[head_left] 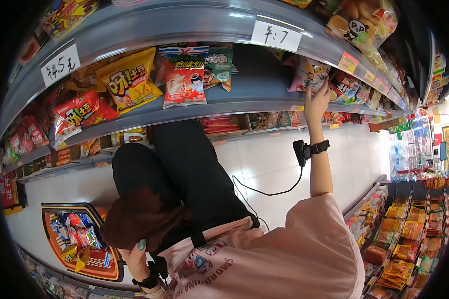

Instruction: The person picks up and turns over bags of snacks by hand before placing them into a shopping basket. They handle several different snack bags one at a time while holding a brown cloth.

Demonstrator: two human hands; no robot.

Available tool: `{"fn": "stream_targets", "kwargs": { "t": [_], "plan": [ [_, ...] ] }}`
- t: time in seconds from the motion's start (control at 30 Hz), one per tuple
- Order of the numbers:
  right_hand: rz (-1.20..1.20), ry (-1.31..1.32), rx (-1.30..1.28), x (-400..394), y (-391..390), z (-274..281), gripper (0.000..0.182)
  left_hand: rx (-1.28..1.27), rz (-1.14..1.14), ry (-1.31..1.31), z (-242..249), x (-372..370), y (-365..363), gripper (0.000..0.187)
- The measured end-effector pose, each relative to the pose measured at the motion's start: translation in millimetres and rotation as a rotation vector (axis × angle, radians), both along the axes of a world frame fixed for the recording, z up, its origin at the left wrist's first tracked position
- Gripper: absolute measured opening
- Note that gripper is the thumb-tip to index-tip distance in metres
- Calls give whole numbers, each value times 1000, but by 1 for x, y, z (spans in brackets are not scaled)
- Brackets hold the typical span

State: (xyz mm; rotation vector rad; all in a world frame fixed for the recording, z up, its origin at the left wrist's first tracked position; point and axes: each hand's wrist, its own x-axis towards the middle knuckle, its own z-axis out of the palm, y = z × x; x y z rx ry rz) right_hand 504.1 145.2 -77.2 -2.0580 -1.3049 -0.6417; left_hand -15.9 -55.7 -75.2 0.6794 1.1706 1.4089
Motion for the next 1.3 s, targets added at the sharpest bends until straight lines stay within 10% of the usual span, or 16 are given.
{"fn": "stream_targets", "kwargs": {
  "t": [0.17,0.27,0.37,0.47,0.57,0.67,0.7,0.8,0.87,0.97,1.13,1.3],
  "plan": [
    [286,-60,92,-57,-16,18,59,-64,-59,35,18,8,5,61],
    [853,792,-221,-175,-50,51,66,-261,-303,-216,56,21,28,65],
    [1321,1420,-593,-266,-85,37,92,205,-317,-34,39,35,37,65],
    [1309,1432,-921,-289,-126,-26,96,429,-509,213,49,33,41,58],
    [1020,2072,-1020,-299,-105,-32,62,354,-392,208,63,2,39,51],
    [1019,2431,-621,-319,-104,-20,60,290,298,127,37,-66,31,29],
    [1024,2437,-634,-311,-106,-25,60,194,489,259,22,-105,26,25],
    [1540,1222,-564,-284,-101,-43,61,-204,1118,1065,-67,-232,-17,51],
    [1443,1456,-559,-293,-108,-40,57,-679,1459,1334,-86,-280,-40,76],
    [1273,1951,-592,-285,-110,-52,50,-1021,1484,984,-117,-327,-67,79],
    [1469,2343,-678,-304,-111,-30,48,-926,1224,907,-117,-330,-66,69],
    [983,2112,-555,-305,-118,-43,55,-412,1173,403,-147,-335,-61,54]
  ]
}}
